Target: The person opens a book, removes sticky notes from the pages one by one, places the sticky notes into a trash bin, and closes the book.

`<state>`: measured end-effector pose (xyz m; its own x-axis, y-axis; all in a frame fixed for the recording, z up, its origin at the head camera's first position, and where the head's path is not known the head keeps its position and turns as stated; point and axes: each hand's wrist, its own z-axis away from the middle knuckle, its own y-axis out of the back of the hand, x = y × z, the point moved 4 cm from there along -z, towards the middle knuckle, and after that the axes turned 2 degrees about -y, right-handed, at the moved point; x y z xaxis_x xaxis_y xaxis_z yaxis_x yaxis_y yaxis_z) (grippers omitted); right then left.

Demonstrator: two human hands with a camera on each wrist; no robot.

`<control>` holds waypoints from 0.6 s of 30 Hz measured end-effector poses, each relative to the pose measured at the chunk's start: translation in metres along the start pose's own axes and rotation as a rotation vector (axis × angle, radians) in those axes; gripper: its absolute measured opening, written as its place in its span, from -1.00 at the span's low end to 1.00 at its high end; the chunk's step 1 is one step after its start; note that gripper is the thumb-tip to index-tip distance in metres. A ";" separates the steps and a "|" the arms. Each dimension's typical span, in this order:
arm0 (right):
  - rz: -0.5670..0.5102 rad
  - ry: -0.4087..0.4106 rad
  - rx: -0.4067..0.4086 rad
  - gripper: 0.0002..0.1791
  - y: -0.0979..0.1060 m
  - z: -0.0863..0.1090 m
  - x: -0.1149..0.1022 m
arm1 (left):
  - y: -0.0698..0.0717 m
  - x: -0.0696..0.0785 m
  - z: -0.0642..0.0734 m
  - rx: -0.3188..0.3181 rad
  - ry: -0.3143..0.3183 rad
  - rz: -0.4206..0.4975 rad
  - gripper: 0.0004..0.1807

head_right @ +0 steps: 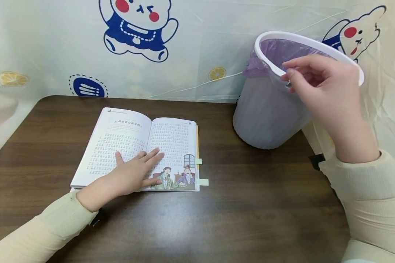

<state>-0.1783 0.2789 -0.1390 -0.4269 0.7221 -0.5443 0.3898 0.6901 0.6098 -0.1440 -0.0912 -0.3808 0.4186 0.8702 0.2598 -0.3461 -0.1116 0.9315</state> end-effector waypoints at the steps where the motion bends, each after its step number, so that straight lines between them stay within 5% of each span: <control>1: -0.013 0.022 -0.011 -0.79 -0.004 0.002 -0.002 | 0.000 0.000 0.000 -0.004 0.002 -0.001 -0.07; 5: -0.042 0.098 -0.069 -0.80 -0.023 0.010 -0.006 | -0.001 0.000 -0.001 -0.012 0.007 -0.005 -0.07; 18: -0.049 0.097 -0.208 -0.79 -0.071 0.022 0.007 | -0.001 0.001 -0.002 -0.019 0.015 -0.005 -0.06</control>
<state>-0.1912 0.2357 -0.1986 -0.5217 0.6730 -0.5243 0.1943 0.6921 0.6951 -0.1448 -0.0899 -0.3822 0.4081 0.8776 0.2514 -0.3599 -0.0984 0.9278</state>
